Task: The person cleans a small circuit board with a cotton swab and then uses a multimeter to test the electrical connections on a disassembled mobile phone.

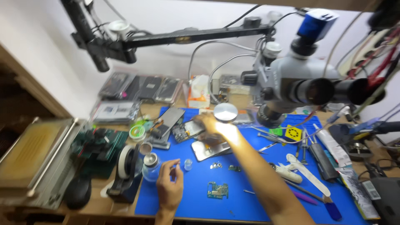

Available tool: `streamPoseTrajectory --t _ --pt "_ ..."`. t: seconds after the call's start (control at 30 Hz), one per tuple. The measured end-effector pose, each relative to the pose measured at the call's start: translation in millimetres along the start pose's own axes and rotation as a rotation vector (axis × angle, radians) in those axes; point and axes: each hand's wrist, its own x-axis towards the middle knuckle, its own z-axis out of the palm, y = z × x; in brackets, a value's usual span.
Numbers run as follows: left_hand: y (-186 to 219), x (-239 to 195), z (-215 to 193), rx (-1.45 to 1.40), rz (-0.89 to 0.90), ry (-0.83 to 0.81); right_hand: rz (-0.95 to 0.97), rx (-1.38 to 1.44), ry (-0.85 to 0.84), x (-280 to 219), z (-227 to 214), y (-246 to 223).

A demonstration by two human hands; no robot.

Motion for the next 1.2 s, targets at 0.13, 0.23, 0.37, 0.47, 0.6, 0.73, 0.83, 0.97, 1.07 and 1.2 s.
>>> streamPoseTrajectory --t 0.13,0.23,0.37,0.47,0.6,0.73,0.83,0.97,1.07,1.2 --pt "-10.1 -1.0 7.2 0.002 -0.013 0.005 -0.043 -0.288 -0.055 1.9 -35.5 -30.1" --pt "-18.1 -4.4 11.4 -0.004 -0.073 0.022 0.098 -0.321 -0.218 -8.8 -56.4 -51.4" --pt "-23.1 -7.7 12.7 -0.008 -0.085 0.05 -0.045 -0.282 -0.01 -27.2 -52.3 -41.0" --pt "-23.1 -9.2 9.9 -0.005 -0.108 0.05 -0.136 -0.227 0.19 -55.2 -40.6 -31.0" --pt "-20.7 -9.3 9.7 -0.005 -0.145 0.039 -0.174 -0.023 0.335 -114.8 -58.2 -49.9" --pt "-20.9 -11.3 9.5 0.018 -0.067 0.079 0.121 0.035 0.329 -188.7 -65.2 -89.9" --pt "-19.2 -13.5 12.9 -0.037 -0.019 0.157 0.372 0.275 0.263 -253.8 -77.4 -118.0" --pt "-7.8 -14.0 10.4 0.001 0.014 0.189 0.685 0.553 0.374 -322.1 -72.5 -118.0" --pt "3.6 -20.4 13.9 0.016 0.045 0.169 0.925 0.776 0.443 -360.8 -84.5 -122.7" --pt "48.9 -36.5 33.8 0.016 0.126 0.069 1.065 0.79 0.548 -392.6 -73.1 -102.6"
